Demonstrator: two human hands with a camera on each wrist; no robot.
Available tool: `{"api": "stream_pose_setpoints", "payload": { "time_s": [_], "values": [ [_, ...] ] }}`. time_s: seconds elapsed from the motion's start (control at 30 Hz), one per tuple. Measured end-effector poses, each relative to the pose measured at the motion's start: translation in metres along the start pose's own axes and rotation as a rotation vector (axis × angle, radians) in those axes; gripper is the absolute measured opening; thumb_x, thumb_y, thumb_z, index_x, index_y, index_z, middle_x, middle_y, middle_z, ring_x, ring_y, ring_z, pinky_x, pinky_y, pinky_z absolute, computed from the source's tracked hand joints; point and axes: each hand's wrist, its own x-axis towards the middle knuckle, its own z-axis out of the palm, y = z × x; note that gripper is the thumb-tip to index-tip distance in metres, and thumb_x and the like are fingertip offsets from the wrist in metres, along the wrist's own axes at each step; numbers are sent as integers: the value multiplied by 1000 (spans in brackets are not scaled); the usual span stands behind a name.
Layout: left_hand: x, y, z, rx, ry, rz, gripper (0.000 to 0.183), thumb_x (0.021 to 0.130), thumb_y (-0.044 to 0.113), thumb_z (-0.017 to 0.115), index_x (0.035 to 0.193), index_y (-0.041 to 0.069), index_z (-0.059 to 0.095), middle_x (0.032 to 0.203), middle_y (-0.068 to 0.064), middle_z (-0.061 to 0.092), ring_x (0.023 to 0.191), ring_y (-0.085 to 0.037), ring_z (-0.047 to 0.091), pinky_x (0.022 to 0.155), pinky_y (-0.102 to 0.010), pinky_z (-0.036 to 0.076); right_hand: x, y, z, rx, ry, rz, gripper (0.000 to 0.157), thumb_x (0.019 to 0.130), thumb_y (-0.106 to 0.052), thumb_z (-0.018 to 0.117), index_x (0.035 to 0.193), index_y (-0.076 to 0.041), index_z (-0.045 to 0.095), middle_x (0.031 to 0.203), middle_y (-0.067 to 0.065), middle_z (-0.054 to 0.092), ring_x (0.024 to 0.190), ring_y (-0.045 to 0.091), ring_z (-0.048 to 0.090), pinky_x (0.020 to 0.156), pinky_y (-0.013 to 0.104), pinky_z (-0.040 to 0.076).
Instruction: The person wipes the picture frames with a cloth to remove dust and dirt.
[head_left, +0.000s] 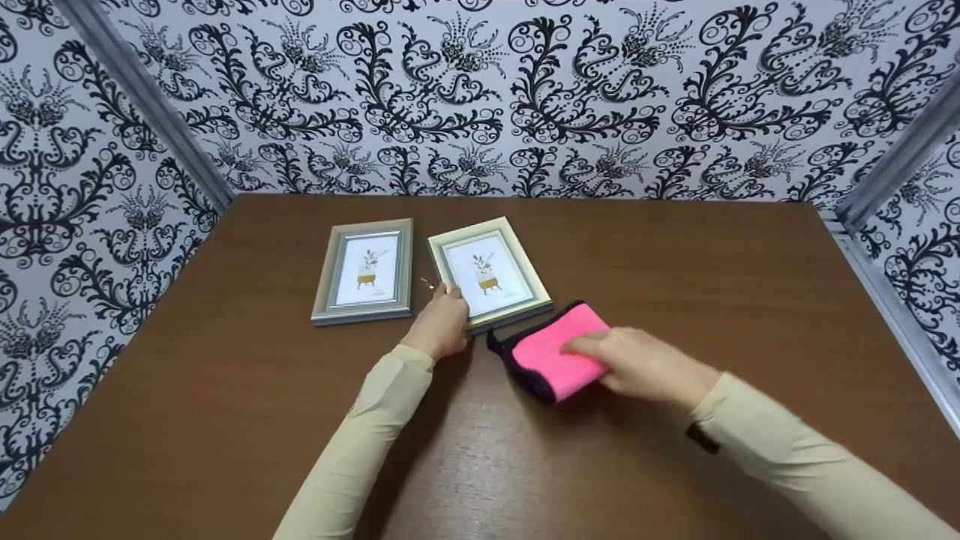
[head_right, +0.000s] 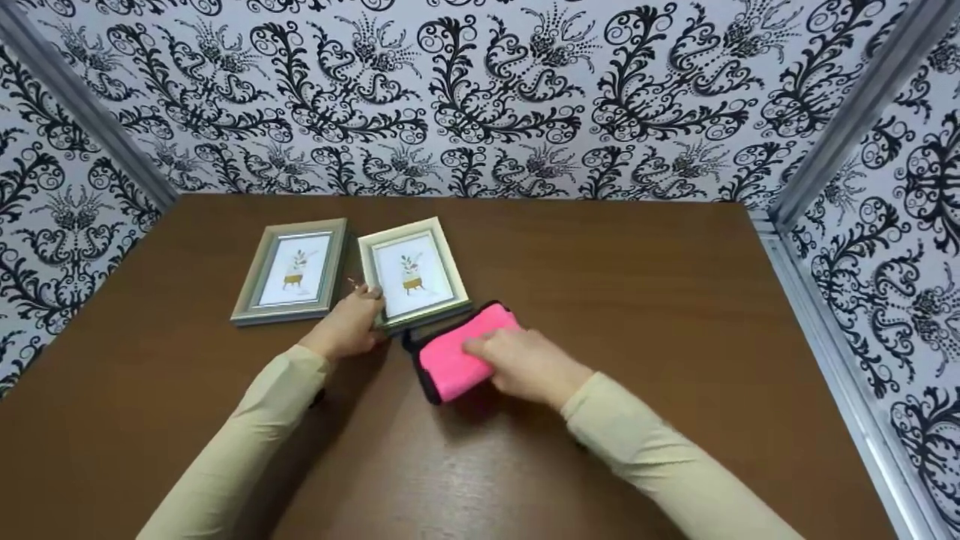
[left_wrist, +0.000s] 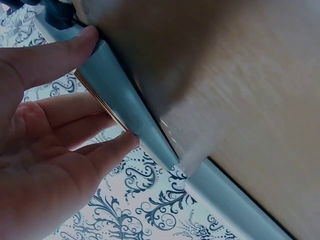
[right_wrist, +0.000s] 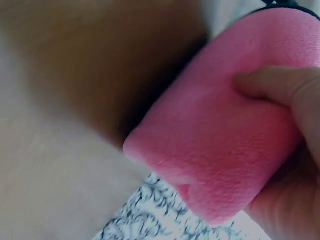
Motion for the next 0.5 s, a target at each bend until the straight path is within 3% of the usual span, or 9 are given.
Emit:
{"api": "stream_pose_setpoints", "payload": {
  "time_s": [0.2,0.33,0.5],
  "values": [
    [-10,6,1,-22,67,148,15,66,-8,75,76,-4,64,91,-21,61,93,-42,61,108,-48,30,-12,15,-36,151,116,26,43,73,12,66,113,-3,65,101,10,70,84,23,68,73,39,55],
    [-15,13,5,-40,94,220,26,62,-9,75,87,-6,66,94,-20,63,96,-41,62,108,-50,30,-18,23,-61,172,161,59,45,68,16,64,110,-1,66,93,9,70,72,17,65,65,33,55],
    [-21,26,8,-16,83,230,28,64,-5,75,91,-5,67,101,-19,62,107,-44,57,107,-47,33,-23,34,-88,129,192,85,42,66,16,64,103,-2,67,80,4,67,58,8,56,53,27,50]
  ]
}}
